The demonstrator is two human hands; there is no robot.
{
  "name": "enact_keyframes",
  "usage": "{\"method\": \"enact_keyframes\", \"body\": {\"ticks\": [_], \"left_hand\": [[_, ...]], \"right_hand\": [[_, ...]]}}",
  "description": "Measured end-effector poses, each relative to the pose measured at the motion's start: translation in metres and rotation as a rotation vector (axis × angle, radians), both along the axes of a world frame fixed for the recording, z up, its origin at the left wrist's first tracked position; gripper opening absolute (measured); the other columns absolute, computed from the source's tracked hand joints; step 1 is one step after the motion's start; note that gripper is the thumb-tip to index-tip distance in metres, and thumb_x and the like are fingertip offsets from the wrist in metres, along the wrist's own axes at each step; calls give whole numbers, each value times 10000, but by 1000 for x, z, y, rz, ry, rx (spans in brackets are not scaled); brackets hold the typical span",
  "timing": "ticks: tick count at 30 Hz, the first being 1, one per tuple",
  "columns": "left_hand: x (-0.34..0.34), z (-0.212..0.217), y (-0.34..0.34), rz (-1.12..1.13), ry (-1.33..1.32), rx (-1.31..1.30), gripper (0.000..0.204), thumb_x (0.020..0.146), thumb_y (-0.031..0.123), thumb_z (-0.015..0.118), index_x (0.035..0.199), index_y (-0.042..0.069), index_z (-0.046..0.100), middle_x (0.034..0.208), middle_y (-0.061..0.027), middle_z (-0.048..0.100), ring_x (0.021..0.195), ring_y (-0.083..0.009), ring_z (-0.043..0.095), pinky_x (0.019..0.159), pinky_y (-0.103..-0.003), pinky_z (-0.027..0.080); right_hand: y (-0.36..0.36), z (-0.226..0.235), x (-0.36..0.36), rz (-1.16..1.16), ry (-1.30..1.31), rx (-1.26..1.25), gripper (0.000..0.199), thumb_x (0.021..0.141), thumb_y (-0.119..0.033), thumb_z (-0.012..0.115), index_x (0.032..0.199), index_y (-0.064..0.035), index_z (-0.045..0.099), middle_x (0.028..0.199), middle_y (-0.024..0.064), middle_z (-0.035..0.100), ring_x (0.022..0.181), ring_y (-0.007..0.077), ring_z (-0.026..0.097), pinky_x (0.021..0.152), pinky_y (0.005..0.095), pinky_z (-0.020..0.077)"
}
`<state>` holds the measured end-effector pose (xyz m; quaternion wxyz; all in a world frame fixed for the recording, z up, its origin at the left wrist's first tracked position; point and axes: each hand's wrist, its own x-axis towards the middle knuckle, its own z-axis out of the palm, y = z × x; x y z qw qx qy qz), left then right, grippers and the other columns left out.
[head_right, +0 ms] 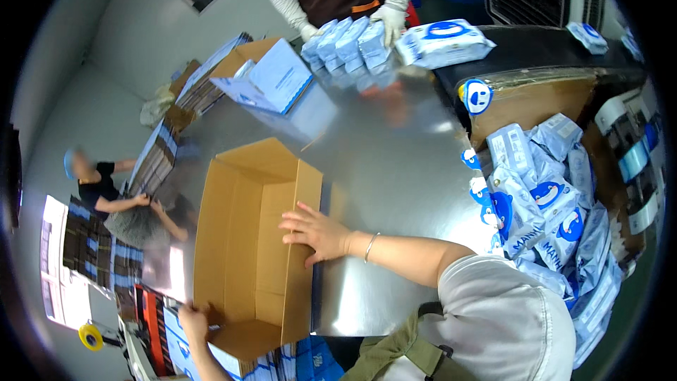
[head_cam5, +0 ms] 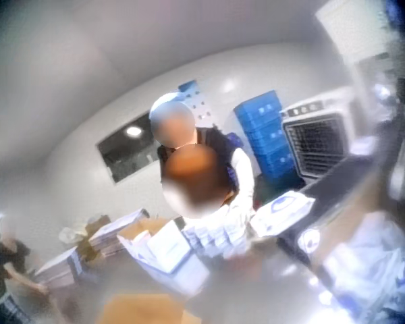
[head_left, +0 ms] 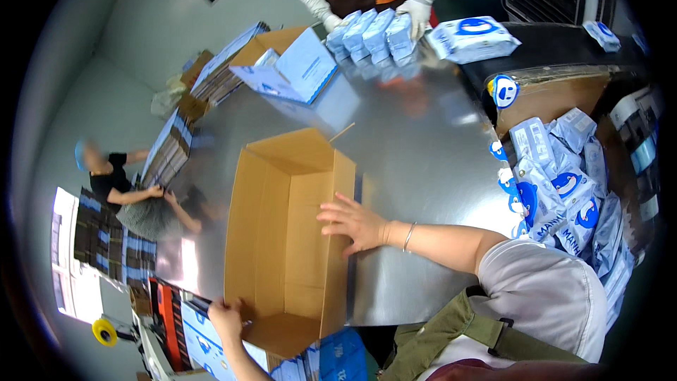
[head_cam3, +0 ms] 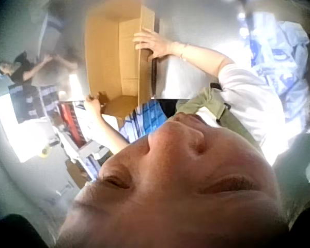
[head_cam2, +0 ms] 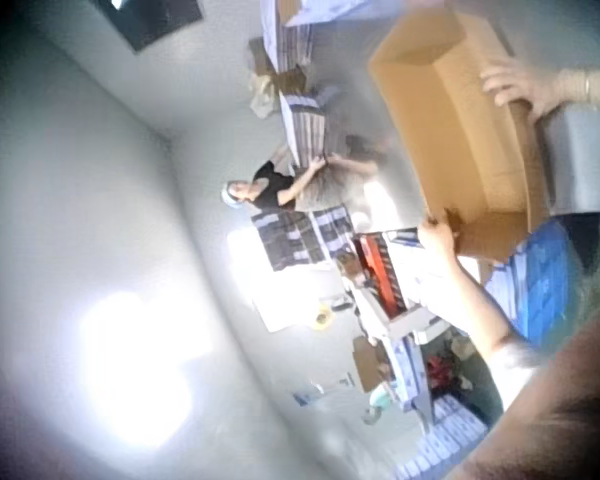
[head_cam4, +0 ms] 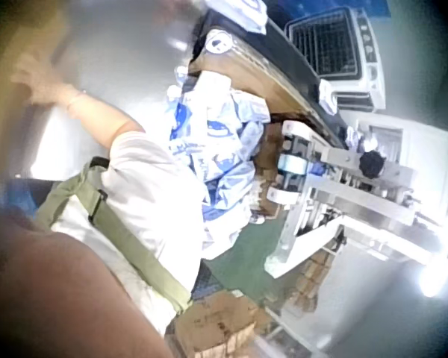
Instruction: The person picks up soft blue-and-white packages from a table and places them into cardboard boxes, then moves the filled boxes onto a conveyor belt.
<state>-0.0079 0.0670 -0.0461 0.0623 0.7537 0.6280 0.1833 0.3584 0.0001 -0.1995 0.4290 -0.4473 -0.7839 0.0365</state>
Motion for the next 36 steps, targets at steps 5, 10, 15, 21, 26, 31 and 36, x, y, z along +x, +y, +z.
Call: {"method": "enact_keyframes", "body": {"ticks": [5, 10, 15, 21, 26, 31, 36], "left_hand": [[-82, -44, 27, 141, -325, -287, 150, 784, 34, 694, 890, -72, 687, 777, -104, 706, 660, -153, 637, 614, -310, 509], [-40, -28, 28, 26, -204, -210, 128, 783, 6, 675, 876, -81, 684, 773, -113, 705, 659, -155, 640, 595, -307, 507], [-7, -10, 3, 101, -166, -222, 119, 775, 6, 673, 836, -96, 665, 737, -104, 692, 617, -158, 630, 559, -318, 499], [-18, -44, 32, -118, -169, 88, 184, 747, 71, 690, 856, -74, 659, 720, -203, 673, 625, -299, 659, 590, -382, 504], [64, -14, 29, 76, 6, -178, 328, 740, 269, 692, 777, -56, 659, 776, -251, 656, 769, -393, 645, 688, -455, 500], [70, -9, 22, 107, 133, -101, 261, 757, 246, 672, 829, -4, 669, 842, -203, 678, 880, -349, 655, 771, -423, 511], [71, 4, 8, 152, 197, -108, 313, 839, 301, 650, 979, 21, 659, 984, -188, 676, 975, -337, 634, 832, -418, 490]], "right_hand": [[1, 1, -2, 64, 58, -8, 695, 622, -311, 832, 1221, -130, 529, 1399, 106, 397, 1391, 299, 262, 1169, 542, 126], [5, 19, 40, 194, 302, -89, 606, 673, -217, 774, 1222, -84, 552, 1404, 167, 394, 1391, 341, 257, 1154, 521, 175], [18, 75, 223, -733, -157, -94, 754, 612, -131, 789, 1309, -154, 502, 1420, 180, 384, 1343, 374, 332, 1109, 561, 233], [2, 9, 335, -1126, -410, -296, 730, 584, -58, 688, 1286, -146, 507, 1328, 184, 465, 1274, 358, 404, 1044, 540, 299], [-63, 31, 228, -932, -320, -216, 701, 520, -85, 742, 1196, -104, 560, 1227, 198, 523, 1168, 370, 491, 983, 455, 392], [-96, 61, 208, -596, 385, 125, 770, 544, -91, 765, 1268, -27, 512, 1210, 125, 564, 1161, 272, 526, 1019, 353, 388], [-44, 105, 174, 23, 954, -37, 571, 720, -156, 705, 1228, 7, 502, 1062, 75, 612, 966, 182, 588, 885, 314, 453]]}}
